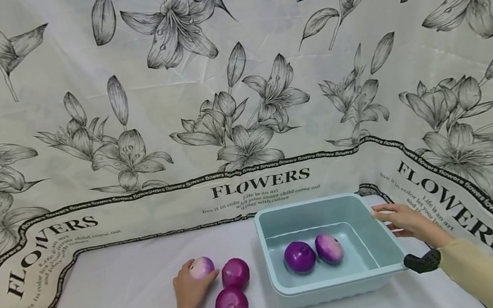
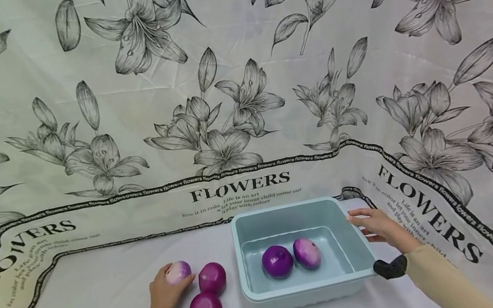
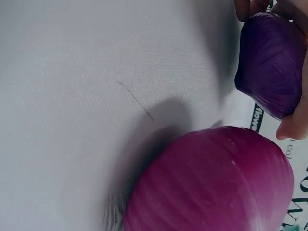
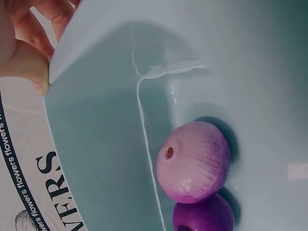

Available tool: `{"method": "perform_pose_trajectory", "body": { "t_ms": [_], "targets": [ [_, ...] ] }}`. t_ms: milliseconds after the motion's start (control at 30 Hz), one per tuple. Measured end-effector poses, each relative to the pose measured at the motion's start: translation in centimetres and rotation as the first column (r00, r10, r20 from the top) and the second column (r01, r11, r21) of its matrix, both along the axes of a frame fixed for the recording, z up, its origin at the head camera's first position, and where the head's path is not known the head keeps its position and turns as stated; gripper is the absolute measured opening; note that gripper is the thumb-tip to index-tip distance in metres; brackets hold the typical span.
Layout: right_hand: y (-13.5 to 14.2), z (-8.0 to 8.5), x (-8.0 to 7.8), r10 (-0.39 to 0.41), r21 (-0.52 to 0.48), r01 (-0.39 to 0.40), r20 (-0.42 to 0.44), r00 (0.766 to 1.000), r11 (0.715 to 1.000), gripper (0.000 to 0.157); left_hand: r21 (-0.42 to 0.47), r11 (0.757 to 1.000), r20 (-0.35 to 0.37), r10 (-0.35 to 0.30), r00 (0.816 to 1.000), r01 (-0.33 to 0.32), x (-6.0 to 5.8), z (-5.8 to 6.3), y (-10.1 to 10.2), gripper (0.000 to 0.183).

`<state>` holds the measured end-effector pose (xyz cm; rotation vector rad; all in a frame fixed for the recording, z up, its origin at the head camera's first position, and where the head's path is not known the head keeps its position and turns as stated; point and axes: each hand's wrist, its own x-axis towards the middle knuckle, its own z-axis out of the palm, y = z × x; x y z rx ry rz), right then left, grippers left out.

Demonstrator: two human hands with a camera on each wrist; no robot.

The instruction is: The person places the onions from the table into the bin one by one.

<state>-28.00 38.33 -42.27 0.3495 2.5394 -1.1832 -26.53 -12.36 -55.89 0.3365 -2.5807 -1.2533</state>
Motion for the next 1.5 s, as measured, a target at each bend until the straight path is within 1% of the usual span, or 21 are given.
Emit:
{"method": "perform_pose_trajectory", "body": {
  "t_ms": [133, 233, 333, 467, 567, 733, 867, 1033, 1200, 1300, 1433, 1500],
  "targets": [
    [0.2, 0.0, 0.0, -0.003, 0.000, 0.003, 0.001, 1.000, 1.000, 0.075, 0.013, 1.000, 0.019, -0.023, 1.000, 0.023, 0.6, 0.5, 0.2, 0.079],
    [0.1, 0.1, 0.2, 0.008, 0.000, -0.008, -0.006, 1.000, 1.000, 0.074, 0.026, 0.999, 0.025, -0.049, 0.998, 0.048, 1.0, 0.8, 0.5, 0.081],
    [-0.1, 0.3, 0.3, 0.019, -0.007, -0.019, -0.011, 1.000, 1.000, 0.072, 0.042, 0.997, 0.022, -0.061, 0.998, 0.060, 1.4, 1.3, 0.6, 0.082],
    [-0.1, 0.3, 0.5, 0.030, -0.016, -0.030, -0.007, 1.000, 0.999, 0.070, 0.043, 0.997, 0.021, -0.069, 0.997, 0.068, 2.1, 2.4, 0.9, 0.081],
    [-0.2, 0.3, 0.5, 0.030, -0.014, -0.030, -0.003, 1.000, 0.999, 0.071, 0.039, 0.996, 0.016, -0.081, 0.997, 0.081, 2.7, 3.3, 1.1, 0.081],
    [-0.4, 0.3, 0.4, -0.006, -0.023, 0.006, -0.001, 1.000, 1.000, 0.073, 0.054, 0.993, 0.005, -0.101, 0.995, 0.100, 3.9, 4.4, 1.4, 0.082],
    [-0.3, 0.2, 0.3, -0.017, -0.016, 0.017, -0.005, 1.000, 1.000, 0.072, 0.061, 0.991, 0.004, -0.120, 0.993, 0.119, 4.8, 5.2, 1.9, 0.082],
    [-0.1, -0.2, 0.3, -0.011, -0.013, 0.011, -0.012, 1.000, 1.000, 0.074, 0.076, 0.987, -0.009, -0.141, 0.990, 0.141, 6.1, 6.2, 3.0, 0.080],
    [-0.1, -0.2, 0.3, -0.019, -0.015, 0.019, -0.014, 1.000, 1.000, 0.072, 0.104, 0.979, -0.024, -0.171, 0.985, 0.173, 7.2, 6.6, 4.6, 0.080],
    [-0.2, -0.1, 0.4, -0.035, -0.015, 0.034, -0.021, 0.999, 0.999, 0.073, 0.129, 0.971, -0.054, -0.197, 0.979, 0.203, 7.7, 7.0, 5.6, 0.080],
    [-0.3, 0.0, 0.7, -0.005, -0.019, 0.005, -0.022, 1.000, 1.000, 0.073, 0.145, 0.959, -0.102, -0.232, 0.967, 0.245, 8.1, 7.7, 6.8, 0.079],
    [-0.3, 0.0, 0.8, 0.009, -0.017, -0.009, -0.022, 1.000, 1.000, 0.075, 0.137, 0.956, -0.119, -0.245, 0.962, 0.260, 8.1, 8.1, 7.3, 0.079]
  ]
}}
